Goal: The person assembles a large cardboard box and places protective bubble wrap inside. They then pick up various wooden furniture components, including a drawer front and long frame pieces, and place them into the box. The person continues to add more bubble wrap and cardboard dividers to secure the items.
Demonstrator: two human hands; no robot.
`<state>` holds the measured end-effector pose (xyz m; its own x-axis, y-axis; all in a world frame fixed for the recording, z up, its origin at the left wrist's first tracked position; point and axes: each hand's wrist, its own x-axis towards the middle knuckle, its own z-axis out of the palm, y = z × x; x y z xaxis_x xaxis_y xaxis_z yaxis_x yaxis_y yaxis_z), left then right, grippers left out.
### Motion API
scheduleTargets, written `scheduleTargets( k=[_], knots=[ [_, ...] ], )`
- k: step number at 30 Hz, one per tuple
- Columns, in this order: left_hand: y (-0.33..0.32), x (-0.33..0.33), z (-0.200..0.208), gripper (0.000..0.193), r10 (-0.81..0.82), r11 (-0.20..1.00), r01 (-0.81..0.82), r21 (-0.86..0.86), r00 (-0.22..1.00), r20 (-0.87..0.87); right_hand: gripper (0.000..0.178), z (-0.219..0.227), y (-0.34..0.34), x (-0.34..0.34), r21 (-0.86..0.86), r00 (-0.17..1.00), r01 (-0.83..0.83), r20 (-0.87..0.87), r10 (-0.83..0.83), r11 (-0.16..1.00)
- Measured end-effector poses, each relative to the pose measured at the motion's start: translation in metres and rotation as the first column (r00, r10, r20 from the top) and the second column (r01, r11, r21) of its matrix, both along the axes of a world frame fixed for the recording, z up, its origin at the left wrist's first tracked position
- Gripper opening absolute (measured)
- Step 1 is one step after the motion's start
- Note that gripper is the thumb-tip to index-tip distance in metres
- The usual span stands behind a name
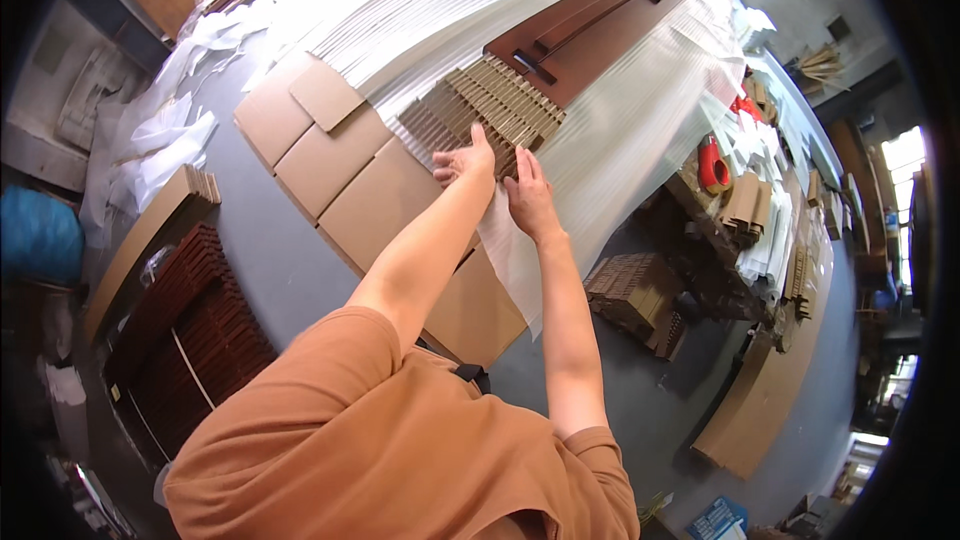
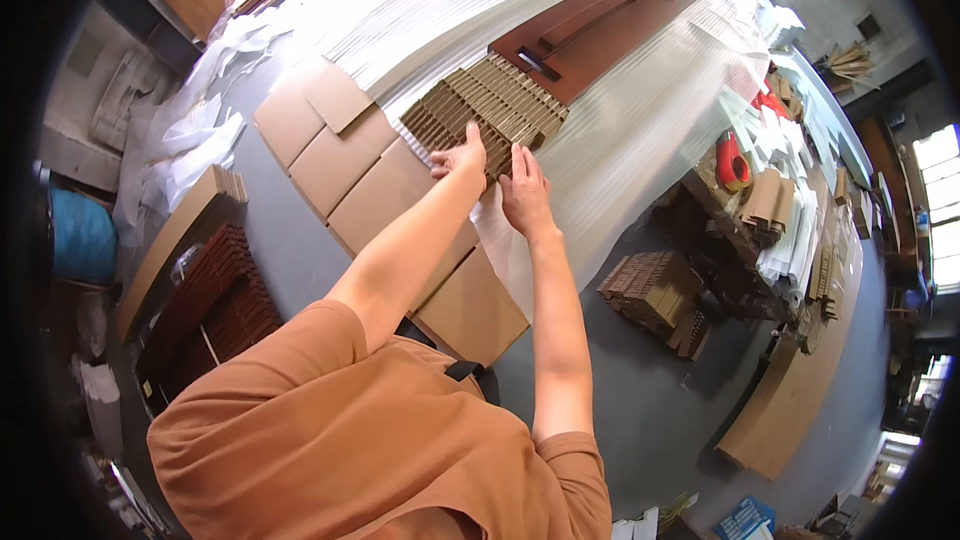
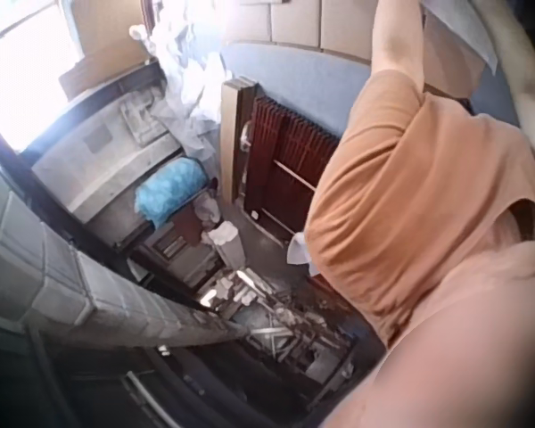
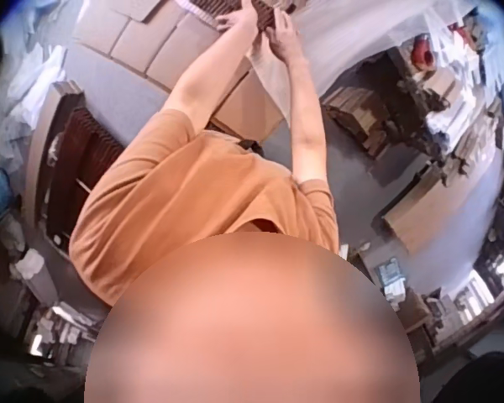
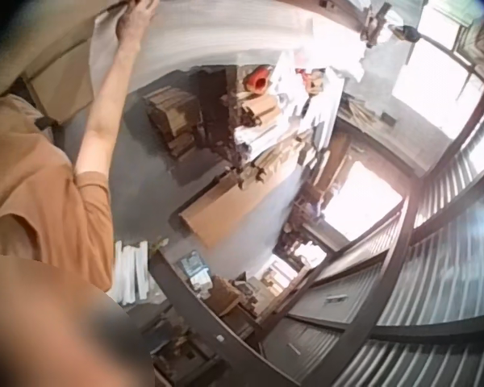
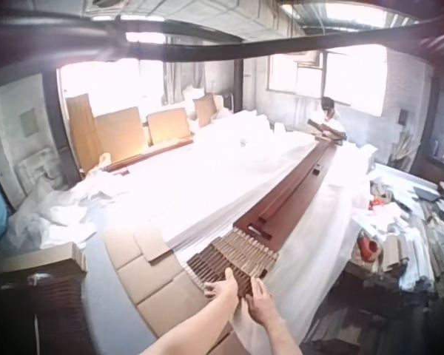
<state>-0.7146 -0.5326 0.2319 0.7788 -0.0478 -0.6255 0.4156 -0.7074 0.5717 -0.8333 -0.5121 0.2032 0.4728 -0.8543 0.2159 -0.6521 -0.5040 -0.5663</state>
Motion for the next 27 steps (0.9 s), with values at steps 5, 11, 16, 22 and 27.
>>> scheduleTargets(
  k=[5,11,16,22,27],
  knots=[
    [0.050,0.007,-0.032,0.083,-0.398,0.890,0.342,-0.301,0.906,-0.147,0.053,-0.029,-0.030,0.001,-0.078,0.982,0.134,0.146,-0.122,0.988],
    [0.083,0.121,-0.040,0.040,-0.885,0.414,0.629,-0.658,0.447,-0.129,0.055,0.001,-0.014,0.060,-0.045,0.906,0.348,-0.239,-0.348,0.936],
    [0.064,0.144,-0.035,0.032,-0.964,0.258,0.613,-0.747,0.216,-0.155,0.060,0.011,-0.021,0.101,-0.129,0.805,0.456,-0.363,-0.470,0.881],
    [0.062,0.154,-0.044,0.048,-0.988,0.150,0.527,-0.836,0.111,-0.108,0.049,-0.002,-0.023,0.161,-0.110,0.898,0.183,-0.387,-0.212,0.977],
    [0.045,0.205,-0.011,0.023,-0.976,-0.214,0.807,-0.551,-0.195,0.094,0.046,0.019,-0.010,0.132,-0.039,0.924,0.363,-0.109,-0.365,0.931]
  ],
)
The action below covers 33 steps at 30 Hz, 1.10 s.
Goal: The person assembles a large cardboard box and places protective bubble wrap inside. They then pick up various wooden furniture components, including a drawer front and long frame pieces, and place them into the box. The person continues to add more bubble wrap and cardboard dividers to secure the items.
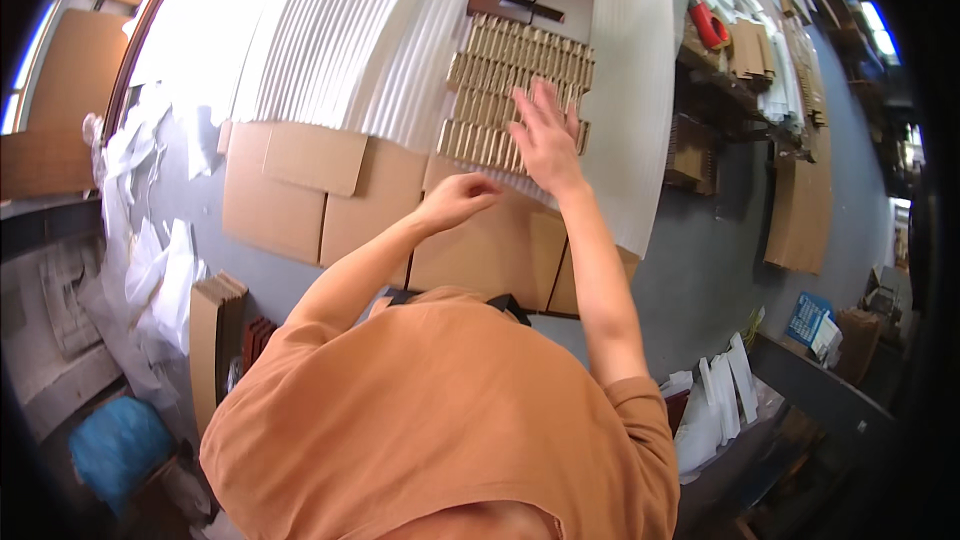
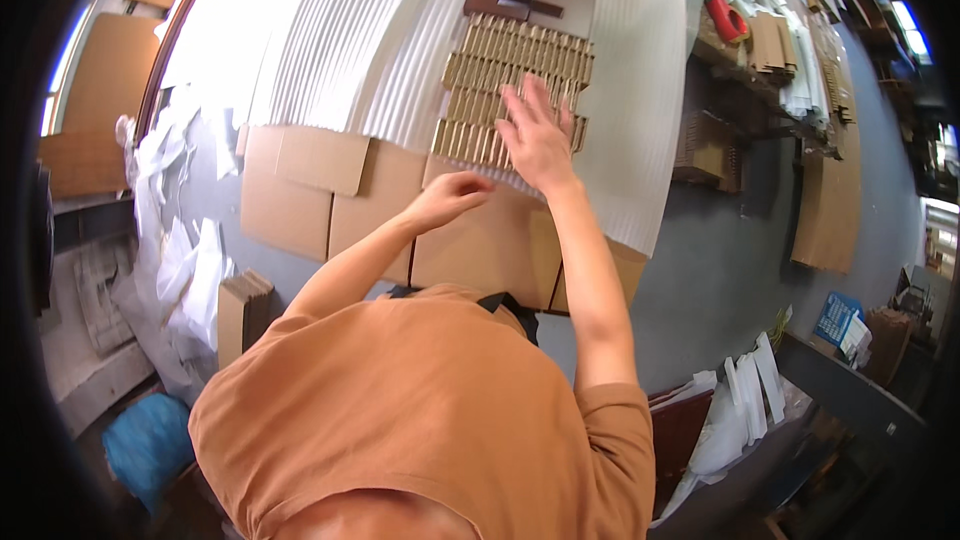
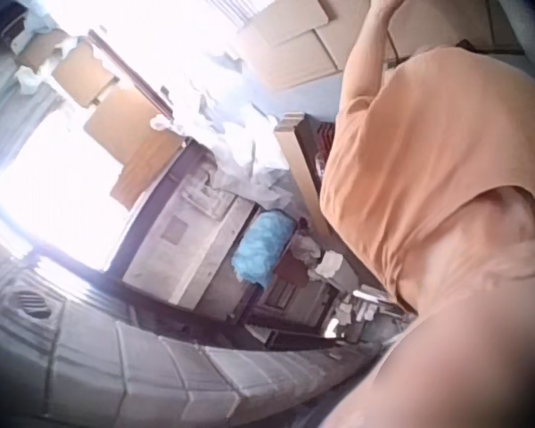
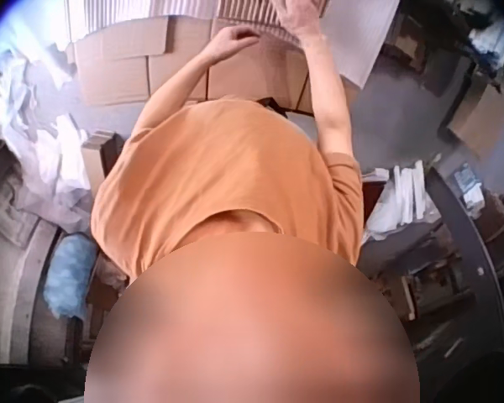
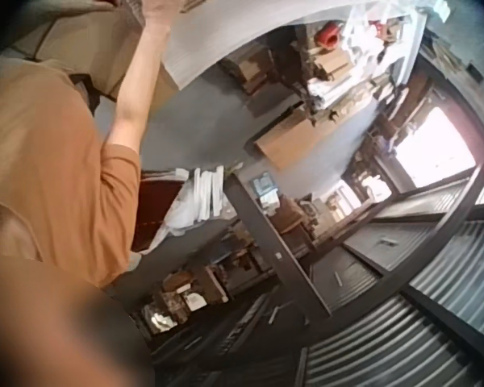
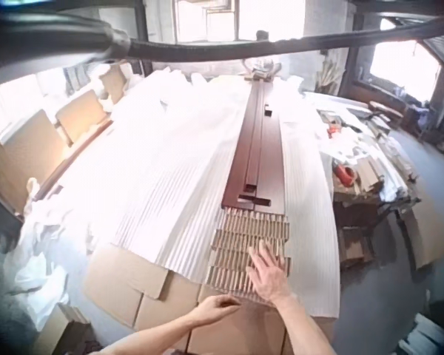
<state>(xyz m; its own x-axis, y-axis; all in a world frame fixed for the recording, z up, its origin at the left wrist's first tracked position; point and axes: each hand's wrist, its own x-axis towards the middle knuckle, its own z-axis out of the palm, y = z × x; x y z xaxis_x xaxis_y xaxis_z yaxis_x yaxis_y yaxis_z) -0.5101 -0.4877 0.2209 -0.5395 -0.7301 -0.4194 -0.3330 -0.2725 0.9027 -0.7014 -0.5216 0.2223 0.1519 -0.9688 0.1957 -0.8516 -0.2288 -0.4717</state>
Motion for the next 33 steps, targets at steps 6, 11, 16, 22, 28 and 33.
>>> scheduleTargets(
  k=[6,11,16,22,28,33],
  knots=[
    [-0.095,0.057,-0.055,0.035,0.461,0.823,-0.515,-0.240,0.852,-0.248,0.077,-0.036,0.035,-0.059,0.316,0.324,0.453,0.813,-0.484,0.834],
    [-0.127,0.001,-0.037,0.057,0.218,0.957,-0.249,-0.149,0.956,-0.197,0.085,-0.040,0.002,-0.044,0.365,0.342,0.285,0.825,-0.450,0.886],
    [-0.142,-0.001,-0.049,0.070,0.307,0.934,-0.353,-0.059,0.875,-0.375,0.091,-0.048,-0.018,-0.063,0.332,0.305,0.287,0.857,-0.415,0.898],
    [-0.191,-0.026,-0.038,0.069,0.244,0.951,-0.289,-0.113,0.922,-0.299,0.076,-0.066,-0.066,-0.088,0.335,0.408,0.297,0.802,-0.436,0.894],
    [-0.191,-0.014,-0.049,0.069,0.395,0.907,-0.421,0.025,0.828,-0.398,0.062,-0.096,-0.004,-0.179,0.105,0.393,0.832,0.581,-0.713,0.544],
    [-0.178,0.039,-0.063,0.068,0.447,0.872,-0.489,-0.019,0.812,-0.376,0.077,-0.134,0.152,-0.240,0.976,-0.250,0.180,0.163,-0.955,0.119]
  ],
)
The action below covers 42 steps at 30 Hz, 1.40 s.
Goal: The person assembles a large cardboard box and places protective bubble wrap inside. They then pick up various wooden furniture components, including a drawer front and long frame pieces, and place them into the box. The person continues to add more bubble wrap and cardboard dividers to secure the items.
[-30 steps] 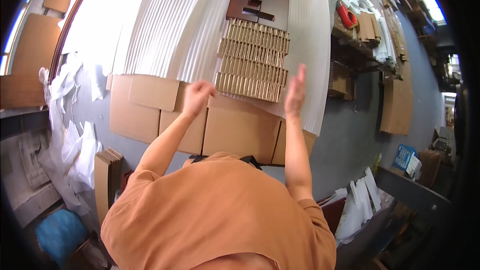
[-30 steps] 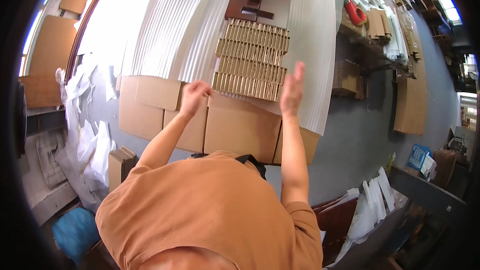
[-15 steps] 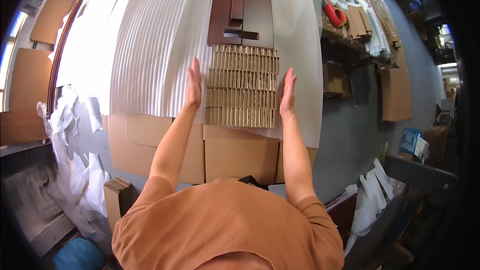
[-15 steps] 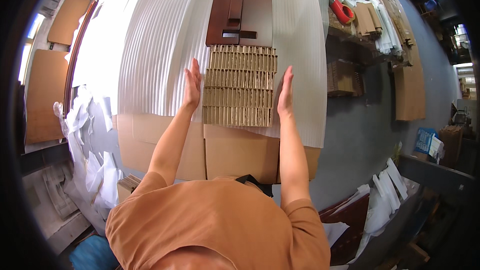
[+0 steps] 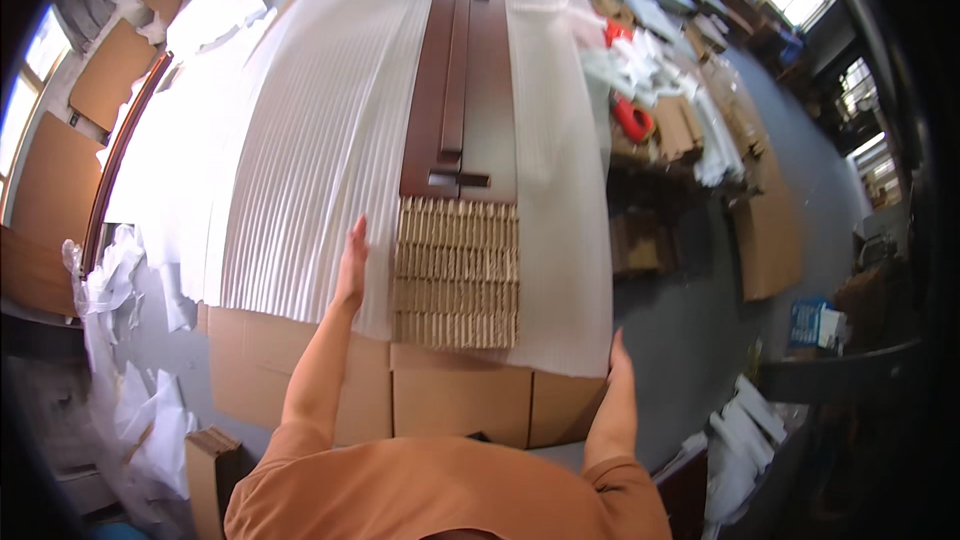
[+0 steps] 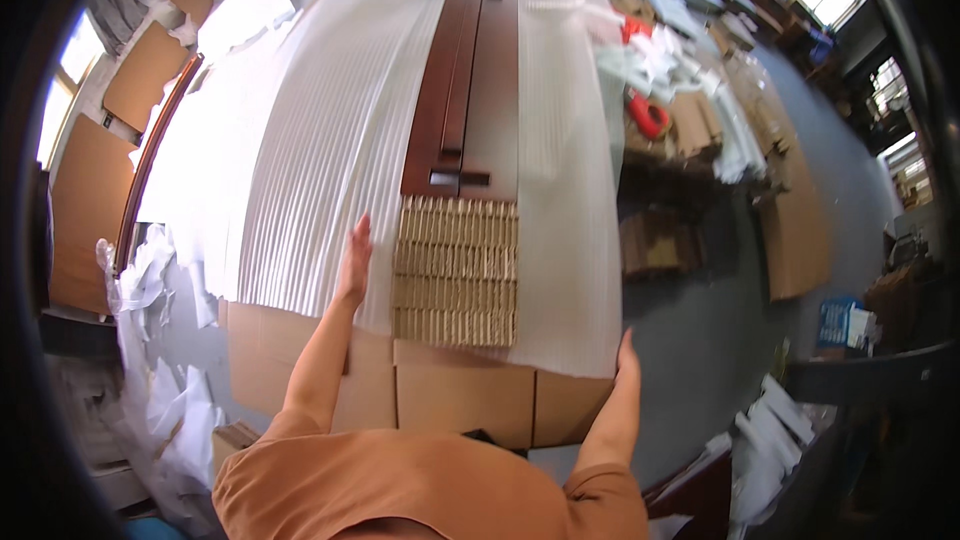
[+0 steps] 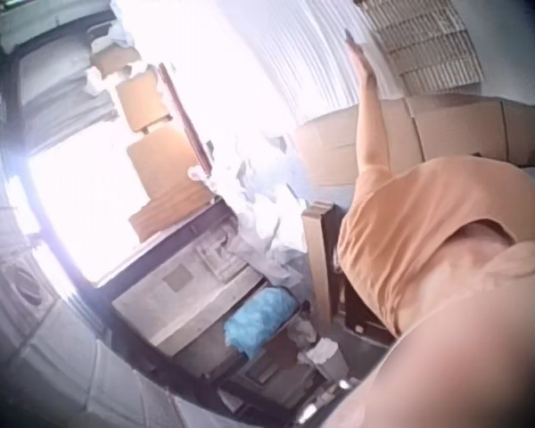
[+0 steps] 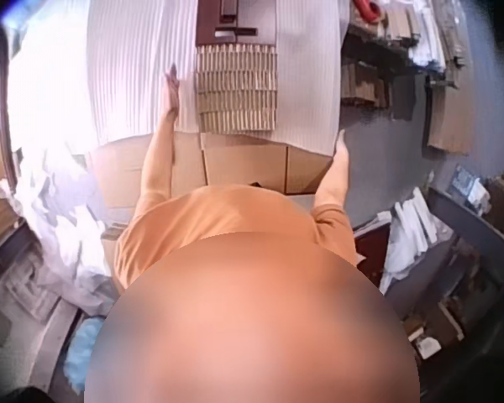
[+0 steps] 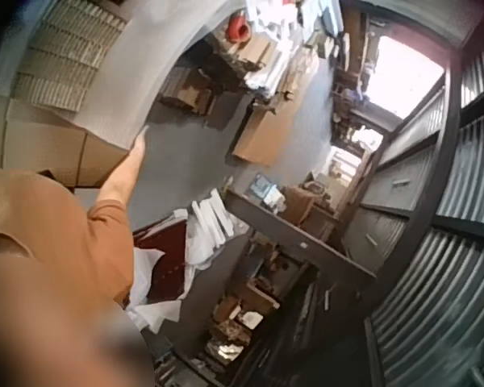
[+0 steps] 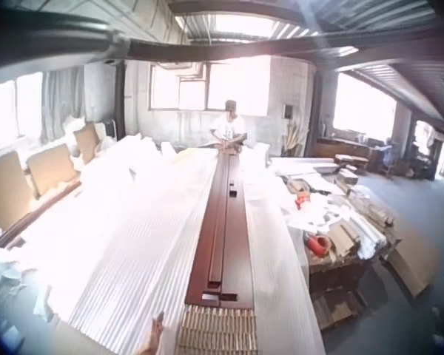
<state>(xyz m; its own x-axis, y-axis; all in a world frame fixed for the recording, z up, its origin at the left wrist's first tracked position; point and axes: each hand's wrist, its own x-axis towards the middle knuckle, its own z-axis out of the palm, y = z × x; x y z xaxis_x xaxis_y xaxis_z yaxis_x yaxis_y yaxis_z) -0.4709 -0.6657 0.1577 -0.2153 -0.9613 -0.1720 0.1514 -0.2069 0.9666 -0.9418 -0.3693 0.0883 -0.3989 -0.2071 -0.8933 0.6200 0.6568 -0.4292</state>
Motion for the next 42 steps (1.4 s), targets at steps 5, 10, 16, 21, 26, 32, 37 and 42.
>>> scheduleTargets(
  k=[5,10,16,21,26,32,37,42],
  knots=[
    [0.046,0.036,-0.009,0.059,0.184,0.975,-0.178,0.131,0.982,-0.034,0.042,-0.089,0.038,-0.038,-0.099,0.926,0.164,-0.328,-0.188,0.981],
    [0.115,0.083,0.011,0.036,0.397,0.913,-0.369,0.174,0.903,-0.165,0.028,-0.007,-0.009,-0.035,-0.597,0.715,0.298,-0.377,-0.588,0.745],
    [0.181,0.094,0.020,0.025,0.386,0.906,-0.365,0.213,0.920,-0.065,0.029,0.182,-0.041,0.022,-0.774,0.731,-0.030,-0.448,-0.514,0.632],
    [0.260,0.117,0.015,0.023,0.407,0.900,-0.387,0.199,0.910,-0.073,0.018,0.252,-0.070,0.108,-0.766,0.750,-0.409,-0.592,-0.296,0.496],
    [0.370,0.144,-0.016,0.022,0.534,0.808,-0.539,0.238,0.841,0.090,0.006,0.244,-0.102,0.155,-0.809,0.802,-0.503,-0.568,-0.186,0.304],
    [0.489,0.161,-0.082,0.020,0.669,0.649,-0.653,0.390,0.734,0.116,0.028,0.228,-0.118,0.177,-0.589,0.664,-0.676,-0.748,0.019,0.442],
    [0.560,0.238,-0.213,0.026,0.494,0.712,-0.570,0.411,0.822,0.284,0.021,0.224,-0.146,0.276,-0.604,0.584,-0.757,-0.797,-0.155,0.249],
    [0.535,0.238,-0.203,0.025,0.417,0.748,-0.520,0.412,0.852,0.316,0.013,0.218,-0.153,0.263,0.009,-0.079,-0.980,-0.935,-0.346,0.200]
  ],
)
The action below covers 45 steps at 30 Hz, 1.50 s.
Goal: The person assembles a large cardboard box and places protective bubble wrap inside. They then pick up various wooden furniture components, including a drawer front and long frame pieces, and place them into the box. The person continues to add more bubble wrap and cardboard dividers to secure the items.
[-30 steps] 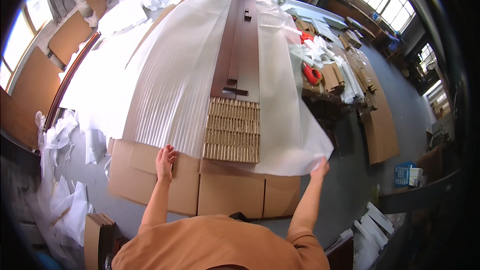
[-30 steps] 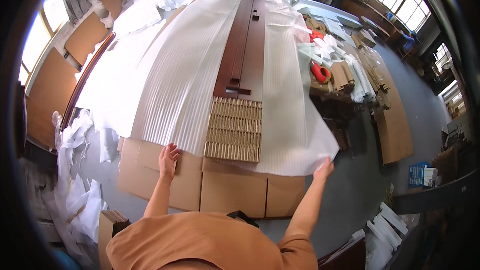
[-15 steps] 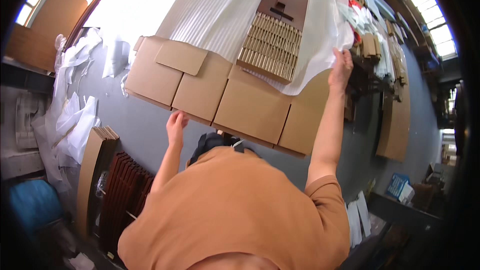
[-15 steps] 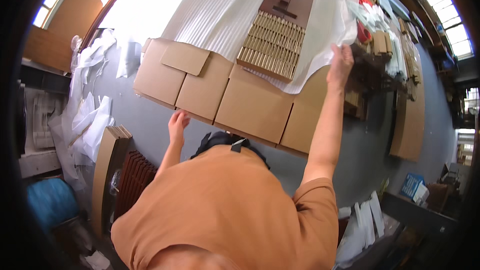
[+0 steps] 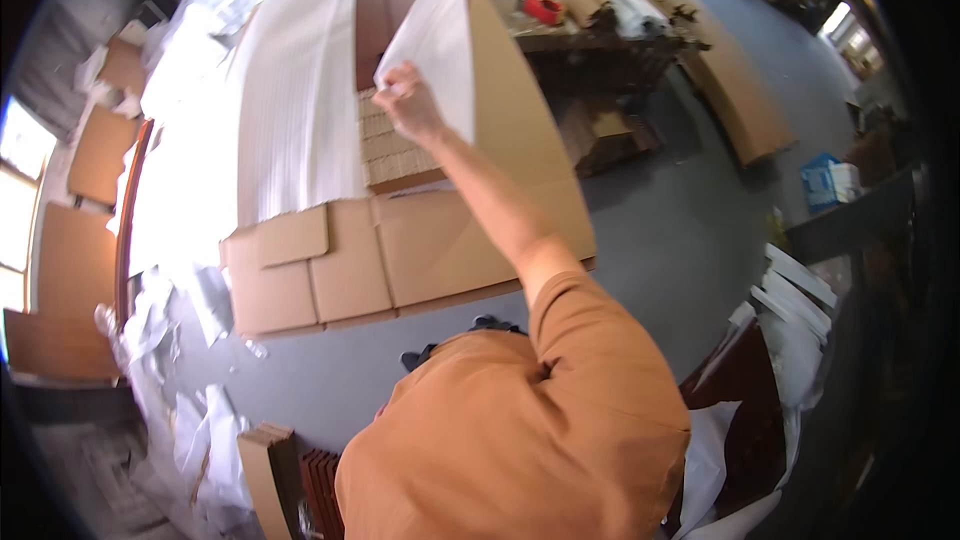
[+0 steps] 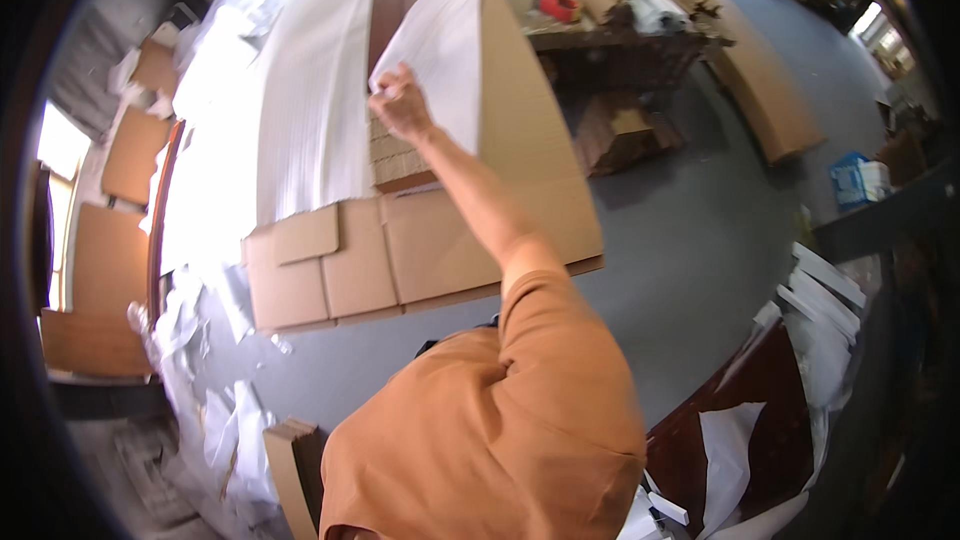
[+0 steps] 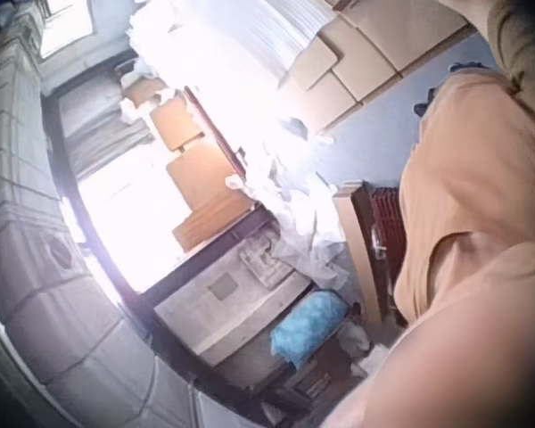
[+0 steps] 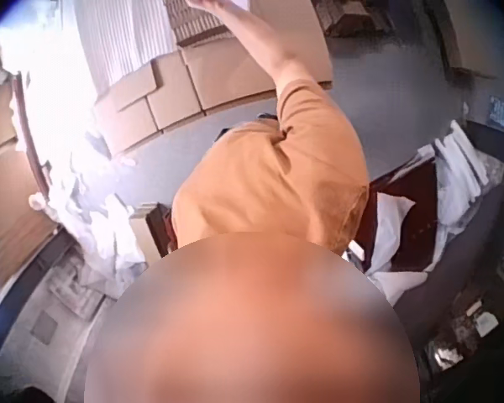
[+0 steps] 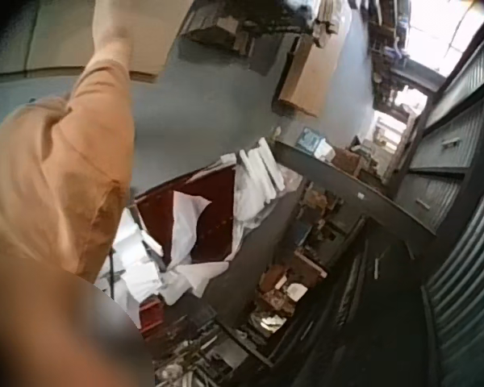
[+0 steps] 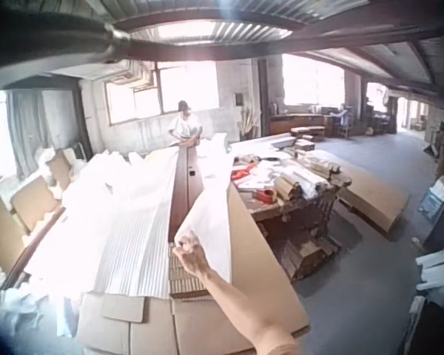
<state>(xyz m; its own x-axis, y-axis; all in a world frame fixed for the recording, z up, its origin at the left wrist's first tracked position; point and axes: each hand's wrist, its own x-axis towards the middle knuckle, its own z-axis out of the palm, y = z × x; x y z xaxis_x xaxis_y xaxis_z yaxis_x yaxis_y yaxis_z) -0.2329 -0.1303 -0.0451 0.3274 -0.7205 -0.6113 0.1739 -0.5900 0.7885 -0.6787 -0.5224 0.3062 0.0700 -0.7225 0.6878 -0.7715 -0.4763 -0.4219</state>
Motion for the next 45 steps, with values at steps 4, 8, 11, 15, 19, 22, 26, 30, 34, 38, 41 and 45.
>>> scheduleTargets(
  k=[4,8,11,15,19,22,26,30,34,38,41,45],
  knots=[
    [-0.014,0.013,0.015,0.025,0.028,0.997,-0.028,-0.074,1.000,-0.004,0.015,0.022,0.017,0.034,0.141,0.844,-0.041,0.535,-0.041,0.989],
    [-0.044,0.010,0.082,0.023,0.117,0.990,-0.120,-0.070,0.992,-0.052,0.016,0.008,0.008,0.043,0.315,0.846,-0.220,0.532,0.020,0.923],
    [-0.054,0.006,0.115,0.022,0.133,0.989,-0.136,-0.051,0.990,-0.049,0.014,-0.013,0.006,0.074,0.317,0.910,-0.132,0.414,-0.012,0.939],
    [-0.054,0.007,0.105,0.022,0.071,0.997,-0.072,-0.020,0.997,-0.034,0.015,-0.058,-0.003,0.098,0.439,0.991,-0.102,0.122,0.053,0.893],
    [-0.038,0.016,0.085,0.021,0.109,0.994,-0.108,0.028,0.993,-0.048,0.025,-0.095,-0.002,0.128,0.481,0.912,0.067,-0.384,0.141,0.874],
    [-0.021,0.036,0.058,0.021,0.145,0.989,-0.144,0.032,0.989,-0.032,0.033,-0.110,-0.004,0.148,0.506,0.687,0.247,-0.693,0.218,0.827],
    [-0.004,0.057,0.049,0.023,0.200,0.978,-0.200,0.065,0.980,0.012,0.040,-0.098,0.002,0.173,0.455,0.267,0.476,-0.890,0.370,0.753],
    [0.002,0.062,0.043,0.023,0.261,0.963,-0.260,0.066,0.965,-0.006,0.041,-0.111,-0.003,0.163,0.495,0.218,0.578,-0.859,0.462,0.649],
    [0.012,0.058,0.037,0.024,0.271,0.959,-0.269,0.083,0.962,-0.013,0.039,-0.106,0.005,0.160,0.528,0.299,0.578,-0.846,0.441,0.622],
    [0.018,0.052,0.021,0.024,0.192,0.979,-0.192,0.074,0.981,0.008,0.040,-0.106,0.007,0.159,0.509,0.303,0.572,-0.860,0.410,0.643],
    [0.019,0.047,0.016,0.024,0.129,0.990,-0.131,0.055,0.990,0.051,0.042,-0.107,0.011,0.164,0.513,0.276,0.550,-0.856,0.437,0.658],
    [0.018,0.042,0.028,0.025,0.174,0.983,-0.175,0.050,0.985,0.011,0.044,-0.113,0.010,0.167,0.571,0.311,0.544,-0.818,0.484,0.615]
  ],
)
